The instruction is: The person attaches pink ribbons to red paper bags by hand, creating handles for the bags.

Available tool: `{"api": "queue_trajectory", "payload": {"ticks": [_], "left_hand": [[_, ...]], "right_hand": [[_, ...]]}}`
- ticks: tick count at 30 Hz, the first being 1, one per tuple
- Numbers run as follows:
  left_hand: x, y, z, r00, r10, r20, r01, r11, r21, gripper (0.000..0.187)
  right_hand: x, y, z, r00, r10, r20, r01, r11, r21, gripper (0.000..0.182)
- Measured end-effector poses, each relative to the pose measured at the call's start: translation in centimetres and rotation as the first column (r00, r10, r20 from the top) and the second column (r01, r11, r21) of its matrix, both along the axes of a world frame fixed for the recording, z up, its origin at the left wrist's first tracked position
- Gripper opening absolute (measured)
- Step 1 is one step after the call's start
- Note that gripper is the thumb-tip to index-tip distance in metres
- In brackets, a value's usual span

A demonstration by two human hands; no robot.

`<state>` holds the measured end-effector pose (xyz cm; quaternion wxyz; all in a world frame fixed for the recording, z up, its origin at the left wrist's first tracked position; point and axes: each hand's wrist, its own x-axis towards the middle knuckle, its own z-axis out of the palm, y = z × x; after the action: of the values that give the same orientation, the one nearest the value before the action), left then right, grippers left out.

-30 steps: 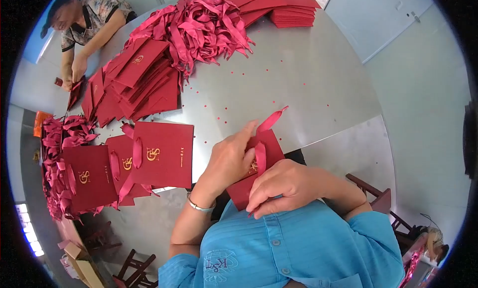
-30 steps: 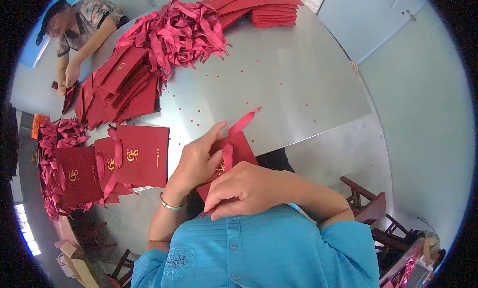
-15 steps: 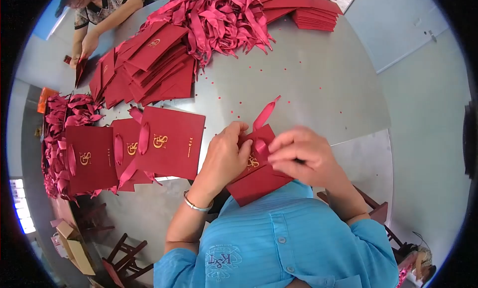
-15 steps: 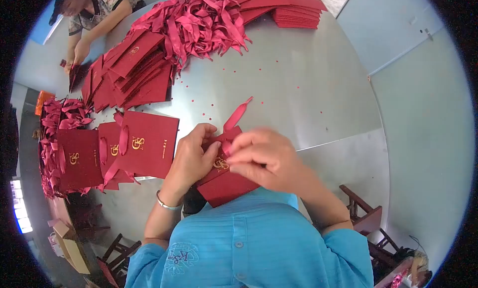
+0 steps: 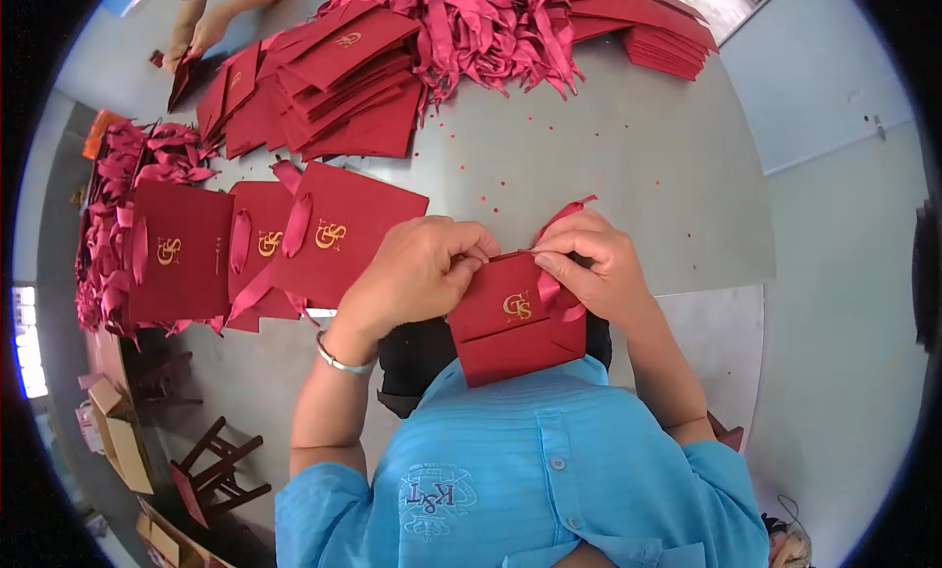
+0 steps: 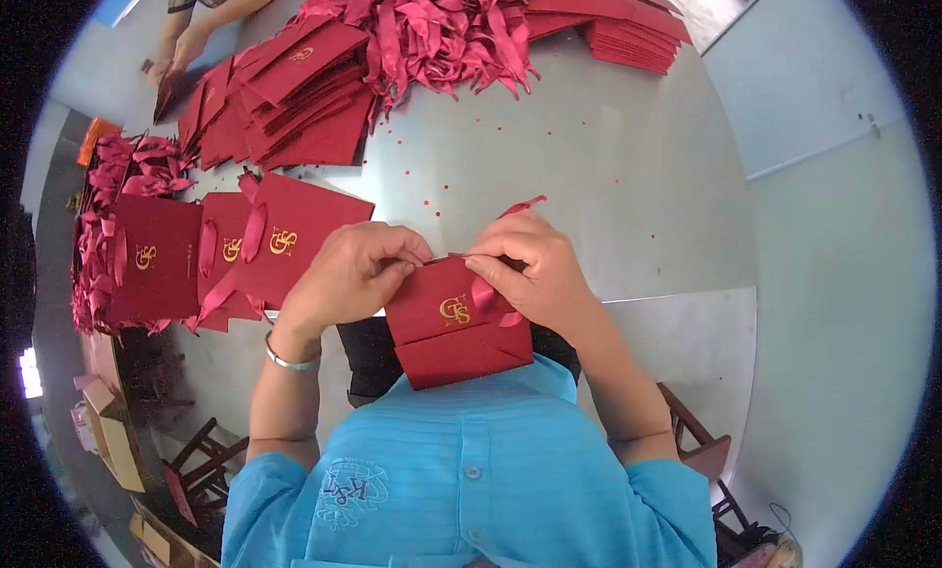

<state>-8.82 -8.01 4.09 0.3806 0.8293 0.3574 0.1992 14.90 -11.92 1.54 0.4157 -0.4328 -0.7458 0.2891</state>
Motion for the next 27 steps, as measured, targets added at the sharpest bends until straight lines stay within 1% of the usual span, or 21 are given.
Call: {"api": "queue_trajectory", "payload": {"ticks": [1, 2, 4, 5, 6, 7, 8, 10, 11, 13, 14, 16, 17, 19, 20, 22, 23, 25, 27], "left_hand": [[-0.2, 0.1, 0.5, 0.999, 0.017, -0.031, -0.02, 0.996, -0.088, 0.022], [-0.5, 0.2, 0.6, 0.999, 0.025, -0.032, -0.028, 0.996, -0.09, 0.022], [-0.8, 0.4, 0.7, 1.0, -0.011, -0.009, 0.009, 0.964, -0.267, 0.025], [-1.0, 0.2, 0.6, 1.0, -0.005, -0.01, 0.002, 0.963, -0.269, 0.025], [-1.1, 0.1, 0.3, 0.995, 0.054, 0.089, -0.011, 0.901, -0.433, 0.028], [-1.2, 0.0, 0.1, 0.976, 0.128, 0.174, -0.002, 0.812, -0.584, 0.03], [-1.2, -0.1, -0.2, 0.976, 0.13, 0.173, -0.004, 0.811, -0.586, 0.03], [-1.1, -0.2, -0.7, 0.989, 0.049, 0.138, 0.006, 0.927, -0.374, 0.035], [-1.0, -0.3, -1.0, 0.989, 0.05, 0.14, 0.006, 0.927, -0.374, 0.035], [-0.7, -0.6, -1.4, 0.976, -0.004, 0.216, 0.073, 0.947, -0.313, 0.034], [-0.6, -0.6, -1.3, 0.977, -0.001, 0.215, 0.07, 0.947, -0.315, 0.034], [-0.6, -0.6, -0.9, 0.97, 0.028, 0.243, 0.106, 0.846, -0.522, 0.033], [-0.7, -0.5, -0.7, 0.97, 0.033, 0.242, 0.103, 0.845, -0.526, 0.033], [-0.9, -0.4, -0.4, 0.957, 0.123, 0.264, 0.139, 0.603, -0.786, 0.03], [-0.8, -0.6, -0.9, 0.956, 0.129, 0.265, 0.137, 0.601, -0.787, 0.03], [-0.3, -1.3, -2.2, 0.892, 0.278, 0.356, 0.145, 0.57, -0.809, 0.026], [-0.3, -1.5, -2.4, 0.891, 0.283, 0.356, 0.144, 0.568, -0.81, 0.026], [-0.3, -1.9, -2.6, 0.857, 0.346, 0.382, 0.113, 0.598, -0.794, 0.021], [-0.3, -2.2, -2.8, 0.858, 0.34, 0.386, 0.113, 0.607, -0.787, 0.02]], "right_hand": [[-0.1, 0.0, 0.0, 1.0, -0.007, -0.011, 0.007, 1.0, -0.003, 0.006], [-0.1, 0.0, -0.1, 1.0, 0.001, -0.012, -0.001, 1.0, -0.005, 0.006], [-0.2, -0.1, -0.2, 1.0, -0.005, -0.018, 0.006, 1.0, 0.022, 0.006], [-0.3, -0.2, -0.2, 1.0, 0.001, -0.018, -0.001, 1.0, 0.021, 0.006], [-0.3, -0.3, -0.1, 1.0, -0.006, -0.017, 0.006, 1.0, 0.016, 0.006], [-0.4, -0.4, -0.1, 1.0, -0.014, -0.017, 0.014, 1.0, 0.012, 0.007], [-0.4, -0.4, 0.0, 1.0, -0.012, -0.018, 0.012, 1.0, 0.009, 0.007], [-0.5, -0.5, 0.2, 0.997, -0.064, 0.041, 0.061, 0.996, 0.059, 0.007], [-0.4, -0.6, 0.1, 0.997, -0.063, 0.042, 0.061, 0.996, 0.059, 0.007], [-0.2, -0.8, 0.0, 0.998, -0.066, 0.008, 0.065, 0.998, 0.002, 0.007], [-0.2, -0.9, 0.0, 0.998, -0.062, 0.008, 0.062, 0.998, 0.0, 0.007], [-0.1, -1.1, 0.0, 0.998, -0.068, 0.003, 0.068, 0.998, 0.009, 0.006], [-0.1, -1.2, 0.0, 0.998, -0.064, 0.003, 0.064, 0.998, 0.005, 0.006], [0.1, -1.4, 0.1, 0.996, -0.085, 0.009, 0.085, 0.996, -0.005, 0.006], [0.2, -1.5, 0.1, 0.997, -0.079, 0.011, 0.079, 0.997, -0.007, 0.006], [0.3, -1.7, -0.1, 0.994, -0.107, -0.003, 0.107, 0.994, -0.023, 0.006], [0.3, -1.7, -0.2, 0.995, -0.103, -0.001, 0.103, 0.994, -0.026, 0.006], [0.2, -1.9, -0.3, 0.991, -0.131, 0.006, 0.131, 0.991, -0.011, 0.006], [0.1, -2.0, -0.2, 0.992, -0.124, 0.013, 0.124, 0.992, -0.014, 0.006]]}}
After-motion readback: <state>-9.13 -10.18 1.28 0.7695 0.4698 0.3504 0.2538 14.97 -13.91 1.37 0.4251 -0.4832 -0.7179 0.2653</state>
